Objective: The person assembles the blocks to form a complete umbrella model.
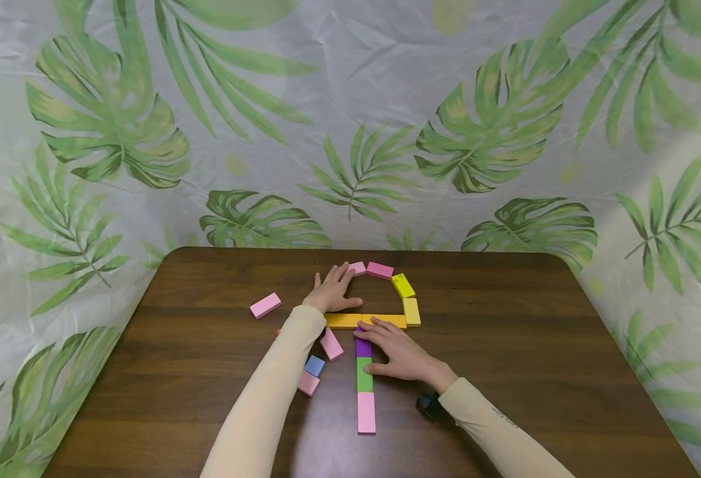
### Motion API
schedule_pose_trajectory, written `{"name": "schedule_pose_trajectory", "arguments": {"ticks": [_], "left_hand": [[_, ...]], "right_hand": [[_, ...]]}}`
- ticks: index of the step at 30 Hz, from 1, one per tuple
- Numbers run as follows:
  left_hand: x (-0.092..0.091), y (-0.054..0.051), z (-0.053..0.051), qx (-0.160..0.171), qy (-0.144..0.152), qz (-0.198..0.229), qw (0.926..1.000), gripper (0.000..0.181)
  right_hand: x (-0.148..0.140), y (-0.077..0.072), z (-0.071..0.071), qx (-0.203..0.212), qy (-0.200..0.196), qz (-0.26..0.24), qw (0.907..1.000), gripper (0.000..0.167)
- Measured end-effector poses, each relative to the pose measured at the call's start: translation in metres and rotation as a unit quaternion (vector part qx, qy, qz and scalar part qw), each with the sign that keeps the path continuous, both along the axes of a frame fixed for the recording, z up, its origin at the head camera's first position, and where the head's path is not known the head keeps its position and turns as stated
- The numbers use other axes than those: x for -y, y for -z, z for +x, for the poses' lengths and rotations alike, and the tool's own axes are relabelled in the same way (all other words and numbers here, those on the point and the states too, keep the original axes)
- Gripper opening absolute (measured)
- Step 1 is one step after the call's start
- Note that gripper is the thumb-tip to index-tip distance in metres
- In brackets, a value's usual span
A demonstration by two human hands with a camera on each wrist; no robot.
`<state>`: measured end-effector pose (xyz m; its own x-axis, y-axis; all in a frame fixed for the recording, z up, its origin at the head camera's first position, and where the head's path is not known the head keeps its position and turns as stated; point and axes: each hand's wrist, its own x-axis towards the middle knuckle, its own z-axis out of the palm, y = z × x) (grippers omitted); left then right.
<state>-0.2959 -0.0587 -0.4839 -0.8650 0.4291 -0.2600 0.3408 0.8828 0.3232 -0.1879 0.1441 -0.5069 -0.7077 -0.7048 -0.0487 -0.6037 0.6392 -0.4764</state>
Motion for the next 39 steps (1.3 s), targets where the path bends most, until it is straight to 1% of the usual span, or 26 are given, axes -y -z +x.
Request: {"name": "schedule_pose_trajectory", "arguments": {"ticks": [2, 6, 8, 10, 14, 16, 18, 21, 25, 29, 32, 35, 39], "left_hand": [[0.007, -0.001, 0.001, 0.002, -0.005, 0.006, 1.0000, 0.081], [0.026, -0.004, 0.003, -0.008, -0.010, 0.033, 0.9994, 0.080], [0.038, -0.006, 0.006, -0.016, -0.012, 0.041, 0.9990, 0.080], [0.050, -0.009, 0.012, -0.022, -0.014, 0.054, 0.9982, 0.080], [0.076, -0.016, 0.027, -0.032, -0.013, 0.073, 0.9967, 0.079], [0.090, -0.017, 0.036, -0.037, -0.012, 0.085, 0.9956, 0.077], [0.103, -0.016, 0.045, -0.043, -0.013, 0.095, 0.9945, 0.076], [0.122, -0.013, 0.058, -0.053, -0.018, 0.110, 0.9924, 0.073], [0.142, -0.009, 0.077, -0.060, -0.026, 0.120, 0.9907, 0.071], [0.156, -0.006, 0.093, -0.057, -0.035, 0.114, 0.9912, 0.071], [0.162, -0.004, 0.101, -0.050, -0.044, 0.111, 0.9916, 0.072], [0.164, -0.002, 0.104, -0.048, -0.049, 0.108, 0.9917, 0.073], [0.164, 0.001, 0.104, -0.047, -0.050, 0.104, 0.9922, 0.073]], "right_hand": [[0.000, 0.000, 0.000, 0.003, 0.002, 0.000, 1.0000, 0.069], [0.000, -0.002, 0.001, 0.006, 0.004, -0.003, 1.0000, 0.068], [0.000, -0.003, 0.001, 0.007, 0.004, -0.006, 0.9999, 0.068], [0.000, -0.004, 0.001, 0.007, 0.003, -0.006, 1.0000, 0.068], [0.000, -0.003, 0.001, 0.003, 0.001, -0.008, 1.0000, 0.067], [0.000, -0.002, 0.001, 0.002, 0.002, -0.006, 1.0000, 0.067], [0.001, -0.001, 0.001, 0.002, 0.004, -0.004, 1.0000, 0.068], [0.001, -0.001, 0.001, 0.000, 0.003, -0.003, 1.0000, 0.068], [0.000, -0.002, 0.001, -0.004, 0.000, -0.008, 1.0000, 0.068], [0.000, -0.002, 0.002, -0.008, -0.002, -0.013, 0.9999, 0.068], [0.000, -0.002, 0.002, -0.005, 0.000, -0.008, 1.0000, 0.069], [0.000, -0.003, 0.002, -0.002, 0.005, -0.002, 1.0000, 0.069], [0.002, -0.002, 0.002, 0.002, 0.009, -0.001, 1.0000, 0.069]]}}
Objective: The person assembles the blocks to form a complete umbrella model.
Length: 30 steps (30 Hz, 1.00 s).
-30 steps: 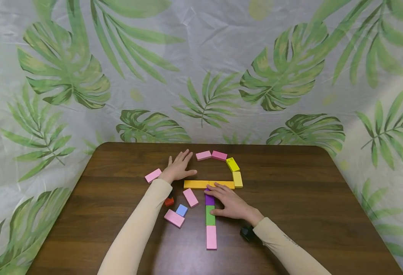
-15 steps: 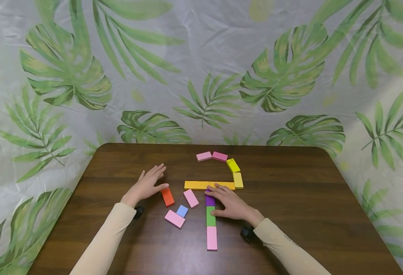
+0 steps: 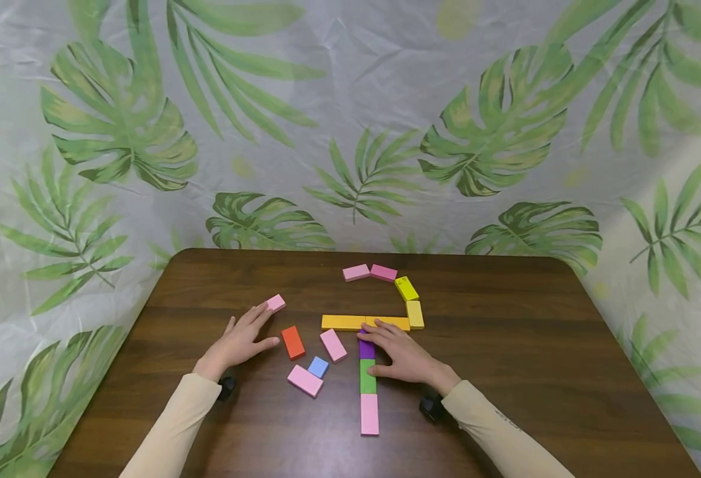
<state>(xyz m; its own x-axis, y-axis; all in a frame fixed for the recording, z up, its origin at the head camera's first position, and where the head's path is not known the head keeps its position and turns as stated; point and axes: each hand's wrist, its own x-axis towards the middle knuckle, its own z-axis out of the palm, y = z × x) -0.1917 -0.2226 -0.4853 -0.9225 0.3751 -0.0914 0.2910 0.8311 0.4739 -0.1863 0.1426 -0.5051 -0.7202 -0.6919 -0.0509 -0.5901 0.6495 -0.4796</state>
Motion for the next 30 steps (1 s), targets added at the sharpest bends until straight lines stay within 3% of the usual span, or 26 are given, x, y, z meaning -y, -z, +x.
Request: {"name": "schedule_pose_trajectory", "arguments": {"ticks": [17, 30], "left_hand": [[-0.030, 0.008, -0.018, -0.010, 0.035, -0.015, 0.9992, 0.073], [-0.062, 0.003, -0.037, 0.027, 0.047, -0.020, 0.9983, 0.071]], "right_hand": [[-0.001, 0.001, 0.002, 0.004, 0.005, 0.000, 1.0000, 0.070], [0.000, 0.003, 0.002, 0.004, 0.009, 0.002, 1.0000, 0.069]]}}
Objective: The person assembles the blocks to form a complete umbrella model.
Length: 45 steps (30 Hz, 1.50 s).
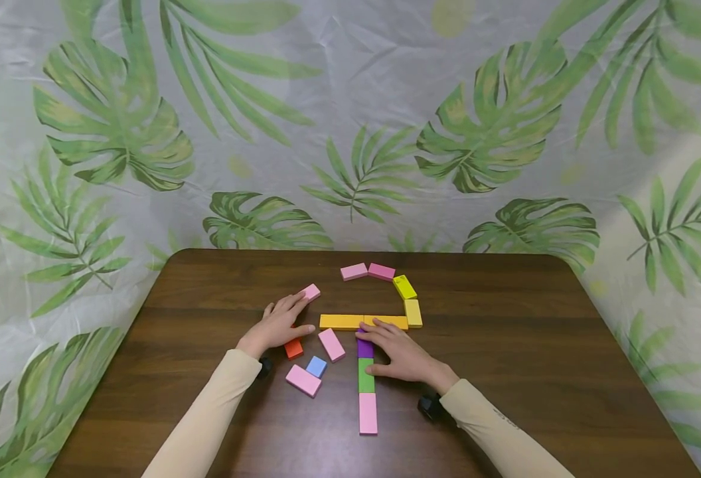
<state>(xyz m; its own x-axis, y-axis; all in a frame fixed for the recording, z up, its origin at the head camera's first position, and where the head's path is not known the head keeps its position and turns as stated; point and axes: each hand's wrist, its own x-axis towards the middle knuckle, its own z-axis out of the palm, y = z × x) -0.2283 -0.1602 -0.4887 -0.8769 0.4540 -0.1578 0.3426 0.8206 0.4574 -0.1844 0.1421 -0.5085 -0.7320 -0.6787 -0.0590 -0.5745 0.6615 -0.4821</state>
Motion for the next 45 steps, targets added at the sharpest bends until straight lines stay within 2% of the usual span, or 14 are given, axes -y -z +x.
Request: {"name": "schedule_pose_trajectory", "arguments": {"ticks": [14, 23, 28, 33, 45], "left_hand": [[-0.025, -0.002, -0.020, 0.003, 0.021, -0.021, 0.9996, 0.074], [-0.034, 0.003, -0.032, 0.013, 0.023, 0.004, 0.9996, 0.082], [-0.041, 0.003, -0.034, 0.024, 0.016, -0.010, 0.9995, 0.078], [-0.047, 0.000, -0.032, 0.018, 0.008, -0.034, 0.9992, 0.075], [-0.053, 0.001, -0.034, 0.015, 0.004, -0.037, 0.9992, 0.075]], "right_hand": [[0.000, 0.000, -0.002, -0.003, -0.006, -0.001, 1.0000, 0.069], [0.000, 0.000, -0.002, -0.002, -0.009, -0.004, 0.9999, 0.069], [0.000, 0.001, -0.003, -0.003, -0.010, -0.003, 0.9999, 0.070], [-0.001, 0.001, -0.002, 0.000, -0.008, -0.006, 1.0000, 0.069], [0.000, 0.000, -0.002, 0.004, -0.007, -0.008, 0.9999, 0.069]]}}
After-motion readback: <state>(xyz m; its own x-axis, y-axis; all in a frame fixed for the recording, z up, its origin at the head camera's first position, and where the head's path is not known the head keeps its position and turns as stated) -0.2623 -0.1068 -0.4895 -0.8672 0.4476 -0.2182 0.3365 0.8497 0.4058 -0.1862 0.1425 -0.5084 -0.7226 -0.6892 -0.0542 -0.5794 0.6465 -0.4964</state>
